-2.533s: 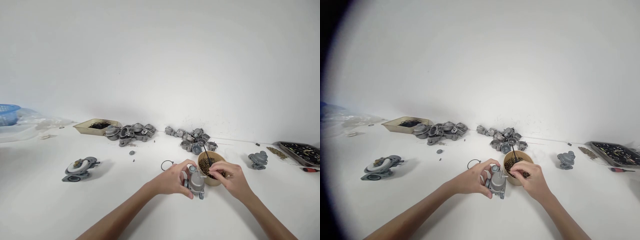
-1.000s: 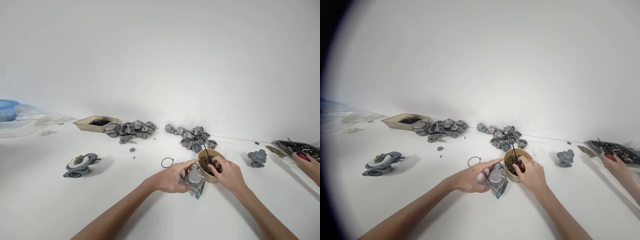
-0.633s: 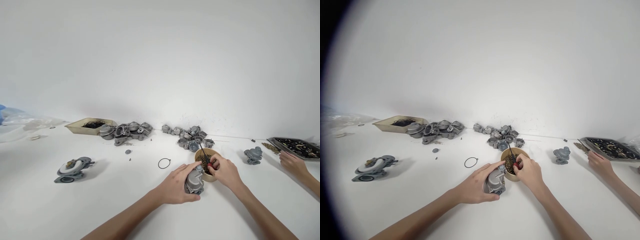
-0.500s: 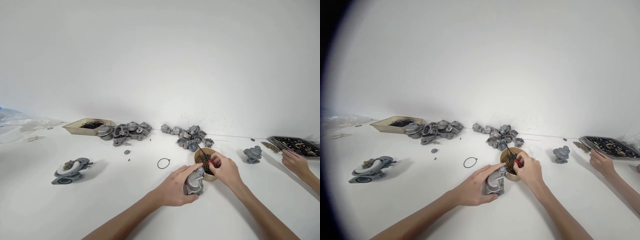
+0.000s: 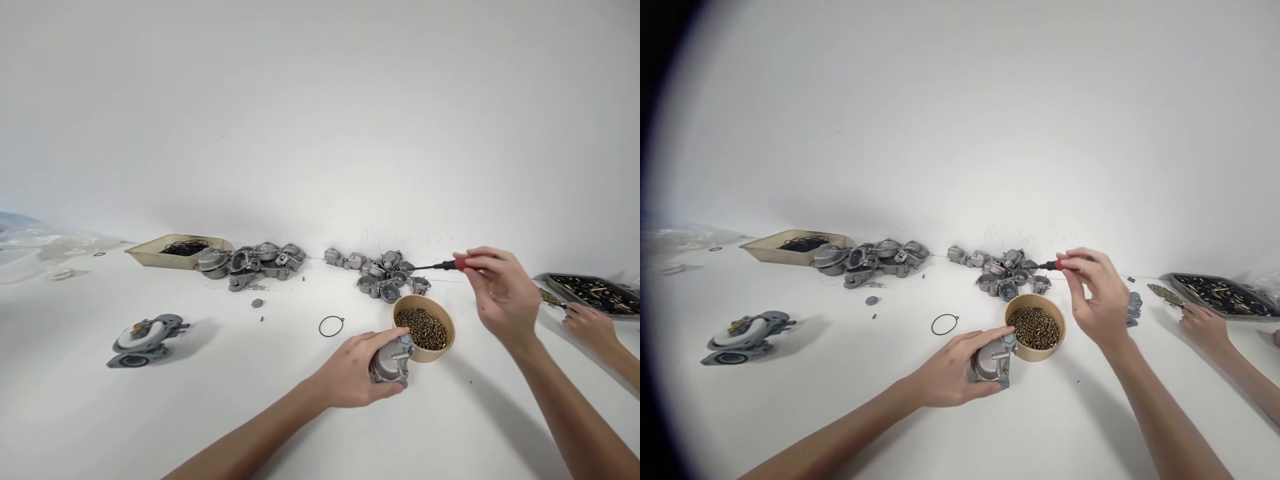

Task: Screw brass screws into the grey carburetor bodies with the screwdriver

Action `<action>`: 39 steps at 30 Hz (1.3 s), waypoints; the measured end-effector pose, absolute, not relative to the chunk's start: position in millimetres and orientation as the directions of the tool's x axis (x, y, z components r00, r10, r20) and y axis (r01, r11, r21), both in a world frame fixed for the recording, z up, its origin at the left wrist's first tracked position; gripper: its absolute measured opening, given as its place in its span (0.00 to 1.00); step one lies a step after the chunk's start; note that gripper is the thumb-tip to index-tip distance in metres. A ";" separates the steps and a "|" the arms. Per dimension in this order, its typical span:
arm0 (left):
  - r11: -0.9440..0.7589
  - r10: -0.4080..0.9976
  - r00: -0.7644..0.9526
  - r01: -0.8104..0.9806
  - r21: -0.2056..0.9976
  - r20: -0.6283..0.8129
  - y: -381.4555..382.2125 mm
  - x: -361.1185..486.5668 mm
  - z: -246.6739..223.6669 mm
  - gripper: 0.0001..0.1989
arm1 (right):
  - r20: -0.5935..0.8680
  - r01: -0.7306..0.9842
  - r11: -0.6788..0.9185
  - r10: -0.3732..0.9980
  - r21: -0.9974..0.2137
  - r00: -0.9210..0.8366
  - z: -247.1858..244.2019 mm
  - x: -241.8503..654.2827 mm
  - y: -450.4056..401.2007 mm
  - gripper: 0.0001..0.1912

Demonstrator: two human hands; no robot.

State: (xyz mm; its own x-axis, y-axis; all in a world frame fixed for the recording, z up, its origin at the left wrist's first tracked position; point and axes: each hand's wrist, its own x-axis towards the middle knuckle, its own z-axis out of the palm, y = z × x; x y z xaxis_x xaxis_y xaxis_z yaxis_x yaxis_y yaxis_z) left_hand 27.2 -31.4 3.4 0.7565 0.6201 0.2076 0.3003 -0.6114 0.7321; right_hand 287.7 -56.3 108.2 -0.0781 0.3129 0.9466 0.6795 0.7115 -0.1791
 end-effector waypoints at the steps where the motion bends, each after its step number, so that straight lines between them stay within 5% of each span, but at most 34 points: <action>1: -0.607 0.620 0.759 0.303 0.735 0.199 -30.7 25.9 5.3 0.41 | 0.939 0.631 0.759 0.314 -0.160 -0.140 123.2 283.9 -58.2 0.11; 6: -0.567 0.641 0.754 0.343 0.749 0.140 -30.0 22.5 11.5 0.42 | 0.910 0.449 0.887 0.266 -0.103 -0.317 174.4 266.1 -69.8 0.23; 11: -0.555 0.644 0.750 0.320 0.768 0.153 -31.2 22.9 10.8 0.42 | 0.791 0.282 0.944 0.303 -0.173 -0.531 168.1 259.2 -60.9 0.23; 19: -0.590 0.619 0.764 0.297 0.751 0.184 -27.5 24.3 6.7 0.40 | 0.642 0.316 0.885 0.466 -0.342 -0.609 148.7 255.4 -37.0 0.12; 39: -0.594 0.612 0.769 0.294 0.749 0.184 -25.4 23.9 4.0 0.39 | 0.589 0.345 0.886 0.463 -0.310 -0.662 147.2 250.2 -35.0 0.10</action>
